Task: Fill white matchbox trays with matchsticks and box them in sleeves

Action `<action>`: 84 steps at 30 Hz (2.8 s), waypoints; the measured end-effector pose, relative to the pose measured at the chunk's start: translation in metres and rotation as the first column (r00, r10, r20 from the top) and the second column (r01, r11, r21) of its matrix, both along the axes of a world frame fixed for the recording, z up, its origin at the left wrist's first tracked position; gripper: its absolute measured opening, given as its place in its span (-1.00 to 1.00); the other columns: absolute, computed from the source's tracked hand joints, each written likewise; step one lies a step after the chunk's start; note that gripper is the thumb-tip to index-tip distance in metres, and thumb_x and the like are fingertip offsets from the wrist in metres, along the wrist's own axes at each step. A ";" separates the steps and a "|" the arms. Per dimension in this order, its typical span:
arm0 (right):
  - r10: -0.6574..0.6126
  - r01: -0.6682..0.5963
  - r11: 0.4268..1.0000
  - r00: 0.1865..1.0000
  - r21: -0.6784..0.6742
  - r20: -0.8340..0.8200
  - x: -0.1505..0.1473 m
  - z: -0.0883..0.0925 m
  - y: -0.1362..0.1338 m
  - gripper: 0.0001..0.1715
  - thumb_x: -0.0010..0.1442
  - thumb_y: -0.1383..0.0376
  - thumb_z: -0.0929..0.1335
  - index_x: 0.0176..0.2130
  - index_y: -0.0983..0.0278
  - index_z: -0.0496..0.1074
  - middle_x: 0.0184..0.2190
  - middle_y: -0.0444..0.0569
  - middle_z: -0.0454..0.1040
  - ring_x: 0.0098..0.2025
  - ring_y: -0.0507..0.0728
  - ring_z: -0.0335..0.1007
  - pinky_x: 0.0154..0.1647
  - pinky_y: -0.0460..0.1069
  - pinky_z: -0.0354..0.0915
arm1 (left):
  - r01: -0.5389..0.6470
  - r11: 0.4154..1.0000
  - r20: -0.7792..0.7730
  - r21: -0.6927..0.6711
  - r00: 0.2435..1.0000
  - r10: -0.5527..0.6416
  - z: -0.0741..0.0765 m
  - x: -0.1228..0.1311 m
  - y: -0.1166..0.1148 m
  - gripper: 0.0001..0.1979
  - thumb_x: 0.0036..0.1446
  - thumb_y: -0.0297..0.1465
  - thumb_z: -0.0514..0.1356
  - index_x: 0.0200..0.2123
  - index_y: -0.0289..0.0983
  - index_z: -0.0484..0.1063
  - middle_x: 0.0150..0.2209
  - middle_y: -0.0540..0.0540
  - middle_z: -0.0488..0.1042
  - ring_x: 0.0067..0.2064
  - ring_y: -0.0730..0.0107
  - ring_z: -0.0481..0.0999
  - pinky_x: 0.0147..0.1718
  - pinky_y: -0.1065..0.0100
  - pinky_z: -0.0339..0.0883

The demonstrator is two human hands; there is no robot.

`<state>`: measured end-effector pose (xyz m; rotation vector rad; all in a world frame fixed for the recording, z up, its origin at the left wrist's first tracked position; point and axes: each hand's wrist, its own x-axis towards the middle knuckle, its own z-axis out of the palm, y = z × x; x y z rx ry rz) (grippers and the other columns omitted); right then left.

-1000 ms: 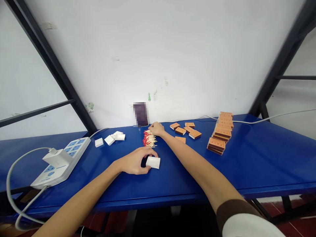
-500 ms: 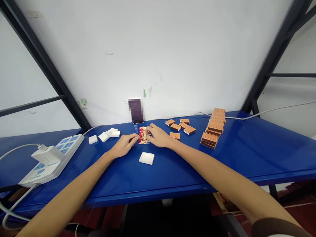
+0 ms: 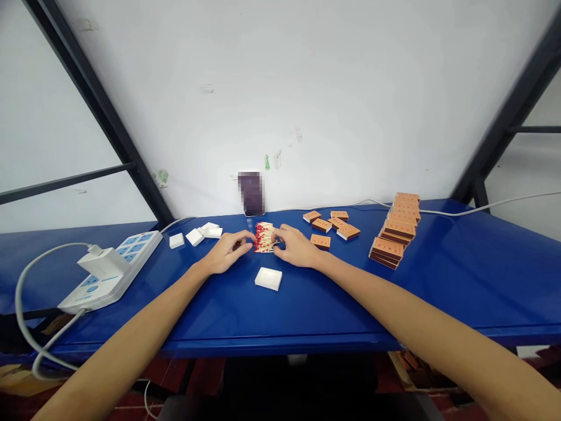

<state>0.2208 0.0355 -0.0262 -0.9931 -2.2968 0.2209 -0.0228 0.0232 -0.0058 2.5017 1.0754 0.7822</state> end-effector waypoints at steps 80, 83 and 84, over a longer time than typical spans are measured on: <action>0.145 -0.136 0.988 0.978 -0.069 0.150 0.007 0.010 -0.011 -0.92 0.15 0.38 0.32 -0.40 0.28 0.39 -0.47 -0.14 0.33 -0.42 0.01 0.19 -0.37 -0.07 0.02 | -0.298 0.944 -0.261 0.139 0.909 0.325 0.001 0.000 0.005 -0.51 0.36 -0.14 -0.15 -0.35 -0.23 0.46 -0.48 -0.06 0.46 -0.41 0.27 0.42 -0.42 0.32 0.09; 0.136 -0.126 0.989 0.980 -0.070 0.148 0.008 0.009 -0.011 -0.94 0.15 0.37 0.33 -0.38 0.28 0.40 -0.47 -0.15 0.33 -0.42 0.01 0.20 -0.37 -0.08 0.02 | -0.462 0.873 -0.228 0.154 0.843 0.487 0.003 -0.001 0.004 -0.40 0.39 -0.21 -0.34 -0.40 -0.24 0.42 -0.46 -0.11 0.46 -0.33 0.18 0.44 -0.37 0.29 0.10; 0.123 -0.113 0.991 0.981 -0.070 0.149 0.008 0.009 -0.011 -0.95 0.15 0.36 0.33 -0.36 0.27 0.41 -0.47 -0.16 0.33 -0.42 0.01 0.20 -0.37 -0.08 0.02 | -0.484 0.862 -0.240 0.150 0.828 0.507 0.003 -0.001 0.003 -0.40 0.39 -0.24 -0.35 -0.39 -0.23 0.41 -0.46 -0.11 0.45 -0.32 0.17 0.45 -0.36 0.28 0.10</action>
